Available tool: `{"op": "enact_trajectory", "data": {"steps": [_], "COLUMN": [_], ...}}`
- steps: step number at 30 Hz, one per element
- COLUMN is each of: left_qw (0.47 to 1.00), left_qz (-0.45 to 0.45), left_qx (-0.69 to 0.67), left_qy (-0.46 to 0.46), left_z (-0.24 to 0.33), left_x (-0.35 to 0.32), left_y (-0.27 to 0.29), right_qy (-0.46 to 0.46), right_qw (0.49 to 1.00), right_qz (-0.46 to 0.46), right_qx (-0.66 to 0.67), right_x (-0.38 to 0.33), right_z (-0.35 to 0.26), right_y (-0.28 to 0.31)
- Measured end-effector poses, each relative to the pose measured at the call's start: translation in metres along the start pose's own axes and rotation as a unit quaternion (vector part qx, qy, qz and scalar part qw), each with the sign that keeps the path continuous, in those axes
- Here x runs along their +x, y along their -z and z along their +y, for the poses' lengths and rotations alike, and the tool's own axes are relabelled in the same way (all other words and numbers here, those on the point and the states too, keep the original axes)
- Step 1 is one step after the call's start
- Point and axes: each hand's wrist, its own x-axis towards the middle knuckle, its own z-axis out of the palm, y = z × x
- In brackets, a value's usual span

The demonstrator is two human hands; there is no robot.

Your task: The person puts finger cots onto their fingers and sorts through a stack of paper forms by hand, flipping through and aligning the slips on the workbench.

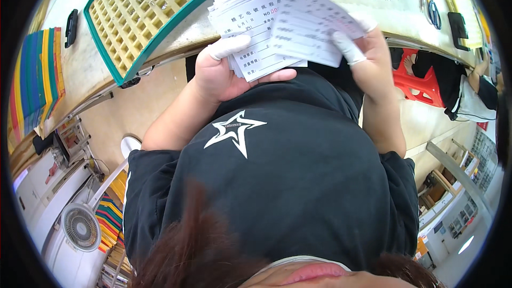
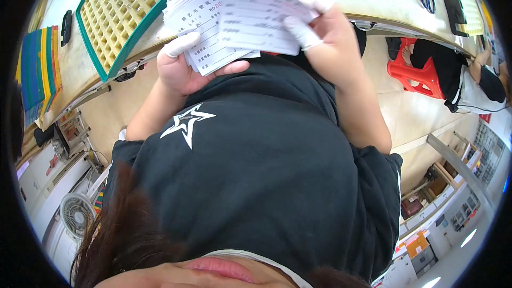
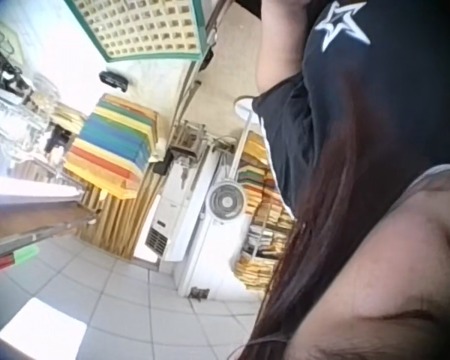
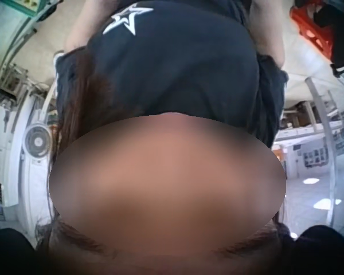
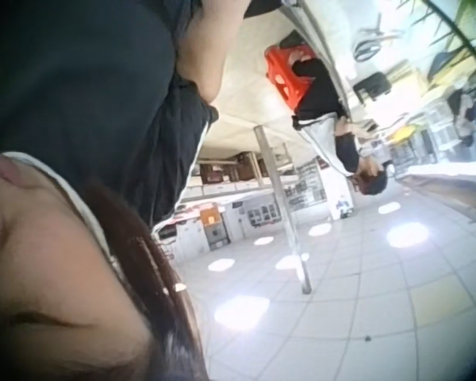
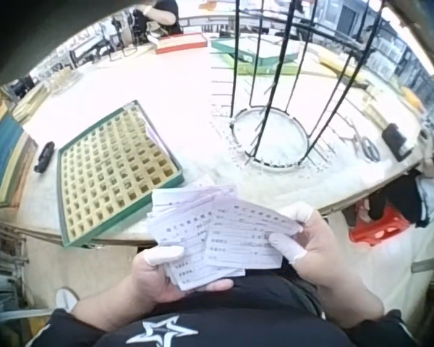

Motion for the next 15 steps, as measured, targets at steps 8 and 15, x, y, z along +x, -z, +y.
{"op": "enact_trajectory", "data": {"steps": [8,15], "left_qw": [0.995,0.989], "left_qz": [0.011,0.008], "left_qx": [0.09,0.118], "left_qy": [-0.044,-0.085], "left_z": [0.003,-0.001], "left_x": [0.001,0.007], "left_y": [-0.002,0.006], "right_qy": [0.023,-0.178], "right_qw": [0.963,0.969], "right_qz": [-0.035,-0.135], "right_qx": [0.266,0.103], "right_x": [-0.004,-0.005], "right_z": [-0.016,-0.02], "right_y": [0.053,0.024]}}
